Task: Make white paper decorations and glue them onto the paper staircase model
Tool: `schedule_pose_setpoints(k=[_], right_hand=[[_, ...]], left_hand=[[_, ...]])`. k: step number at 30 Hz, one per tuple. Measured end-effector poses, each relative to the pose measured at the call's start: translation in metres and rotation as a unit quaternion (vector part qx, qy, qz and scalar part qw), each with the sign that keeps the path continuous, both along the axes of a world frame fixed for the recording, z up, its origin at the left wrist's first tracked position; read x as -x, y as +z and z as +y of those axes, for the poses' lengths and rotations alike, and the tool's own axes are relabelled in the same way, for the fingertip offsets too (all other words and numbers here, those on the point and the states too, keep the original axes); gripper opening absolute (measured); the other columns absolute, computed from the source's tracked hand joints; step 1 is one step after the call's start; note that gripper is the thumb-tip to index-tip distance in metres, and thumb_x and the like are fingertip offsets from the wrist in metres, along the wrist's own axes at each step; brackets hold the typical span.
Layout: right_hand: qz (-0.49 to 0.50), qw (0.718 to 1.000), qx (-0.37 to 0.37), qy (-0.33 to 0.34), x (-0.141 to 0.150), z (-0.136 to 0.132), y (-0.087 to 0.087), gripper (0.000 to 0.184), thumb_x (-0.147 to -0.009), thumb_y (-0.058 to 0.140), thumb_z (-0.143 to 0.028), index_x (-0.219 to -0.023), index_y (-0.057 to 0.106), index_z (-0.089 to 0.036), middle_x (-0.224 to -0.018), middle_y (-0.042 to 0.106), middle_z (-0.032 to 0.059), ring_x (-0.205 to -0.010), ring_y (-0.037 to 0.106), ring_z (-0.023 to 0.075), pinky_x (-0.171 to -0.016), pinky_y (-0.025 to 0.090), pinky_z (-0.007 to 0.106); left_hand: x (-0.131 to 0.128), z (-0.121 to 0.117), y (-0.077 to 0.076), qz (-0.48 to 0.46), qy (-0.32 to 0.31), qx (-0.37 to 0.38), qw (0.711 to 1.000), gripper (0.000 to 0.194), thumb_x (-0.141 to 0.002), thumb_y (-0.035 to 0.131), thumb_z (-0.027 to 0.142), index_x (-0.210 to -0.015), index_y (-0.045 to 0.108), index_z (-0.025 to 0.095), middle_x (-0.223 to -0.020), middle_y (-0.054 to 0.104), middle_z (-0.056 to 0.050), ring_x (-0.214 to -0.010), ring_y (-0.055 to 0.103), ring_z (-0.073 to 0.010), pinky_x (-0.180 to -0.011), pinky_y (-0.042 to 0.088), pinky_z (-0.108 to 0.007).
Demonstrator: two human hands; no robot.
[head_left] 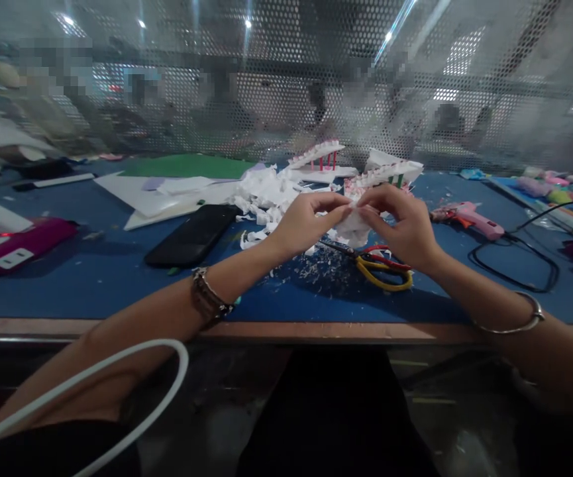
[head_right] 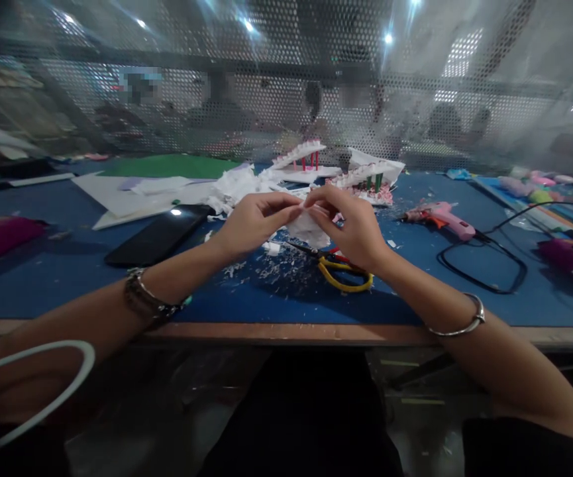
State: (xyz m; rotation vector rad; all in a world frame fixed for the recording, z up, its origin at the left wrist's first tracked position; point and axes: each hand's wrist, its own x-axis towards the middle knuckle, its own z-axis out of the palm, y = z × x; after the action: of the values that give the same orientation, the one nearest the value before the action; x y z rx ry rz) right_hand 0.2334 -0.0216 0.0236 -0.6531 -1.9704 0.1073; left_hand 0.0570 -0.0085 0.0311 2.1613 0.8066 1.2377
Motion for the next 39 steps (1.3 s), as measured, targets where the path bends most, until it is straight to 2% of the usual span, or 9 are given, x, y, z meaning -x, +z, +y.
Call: schedule_pose_setpoints(k=[4,10,16,21,27,35,39], right_hand=[[-0.024,0.999,-0.009,-0.029,-0.001,-0.002,0.005,0.011,-0.083,0.052,-0.021,-0.084,0.062,-0.018,-0.078,0.063,-0.0004,-0.071,0.056,0.009,-0.066,0.044,0.023],[-0.041,0.998,-0.001,-0.038,0.002,-0.008,0.005,0.014,-0.08,0.056,-0.028,-0.086,0.065,-0.018,-0.078,0.064,0.0001,-0.075,0.057,0.0101,-0.07,0.046,0.025],[0.023,0.998,0.046,-0.023,0.008,-0.009,0.0,0.015,-0.078,0.058,-0.028,-0.086,0.064,-0.017,-0.077,0.063,-0.0006,-0.07,0.057,0.008,-0.063,0.049,0.02],[0.017,0.999,0.027,-0.036,0.008,-0.008,-0.001,0.014,-0.08,0.056,-0.026,-0.084,0.065,-0.017,-0.076,0.064,0.0003,-0.072,0.058,0.0095,-0.065,0.049,0.023],[-0.104,0.991,-0.063,-0.064,0.001,-0.007,0.005,0.017,-0.085,0.049,-0.025,-0.088,0.064,-0.019,-0.083,0.064,0.0023,-0.077,0.057,0.0115,-0.07,0.045,0.026],[-0.169,0.978,-0.076,-0.092,-0.003,-0.005,0.006,0.019,-0.088,0.043,-0.026,-0.09,0.062,-0.02,-0.088,0.063,0.0042,-0.084,0.056,0.0151,-0.075,0.043,0.031],[-0.187,0.972,-0.105,-0.097,-0.003,-0.004,0.005,0.02,-0.09,0.041,-0.026,-0.09,0.059,-0.019,-0.089,0.062,0.0048,-0.087,0.055,0.0149,-0.076,0.042,0.029]], left_hand=[[-0.003,0.004,-0.008,-0.067,-0.049,0.071,0.994,0.026,-0.077,0.058,0.037,-0.084,0.065,0.013,-0.079,0.066,-0.003,-0.071,0.057,-0.0105,-0.065,0.044,-0.022],[-0.001,0.005,-0.02,-0.1,-0.03,0.102,0.989,0.028,-0.077,0.058,0.043,-0.077,0.062,0.015,-0.07,0.061,0.0,-0.064,0.053,-0.0091,-0.059,0.043,-0.021],[-0.005,0.001,-0.023,-0.174,-0.018,0.123,0.977,0.023,-0.072,0.065,0.038,-0.075,0.064,0.015,-0.07,0.062,0.0,-0.064,0.053,-0.0075,-0.061,0.044,-0.02],[-0.006,-0.001,-0.024,-0.168,-0.016,0.101,0.98,0.019,-0.075,0.062,0.033,-0.076,0.065,0.014,-0.07,0.064,-0.001,-0.064,0.054,-0.0077,-0.062,0.046,-0.021],[-0.005,0.003,-0.027,-0.166,0.018,0.103,0.981,0.016,-0.074,0.062,0.029,-0.08,0.067,0.015,-0.078,0.067,-0.003,-0.07,0.058,-0.0098,-0.066,0.048,-0.024],[-0.005,0.0,-0.025,-0.121,0.031,0.077,0.989,0.017,-0.074,0.062,0.028,-0.082,0.068,0.014,-0.08,0.069,-0.003,-0.074,0.059,-0.0111,-0.072,0.049,-0.025],[-0.005,-0.003,-0.023,-0.101,0.038,0.065,0.992,0.018,-0.075,0.062,0.028,-0.083,0.068,0.013,-0.079,0.069,-0.004,-0.073,0.059,-0.011,-0.069,0.048,-0.024]])
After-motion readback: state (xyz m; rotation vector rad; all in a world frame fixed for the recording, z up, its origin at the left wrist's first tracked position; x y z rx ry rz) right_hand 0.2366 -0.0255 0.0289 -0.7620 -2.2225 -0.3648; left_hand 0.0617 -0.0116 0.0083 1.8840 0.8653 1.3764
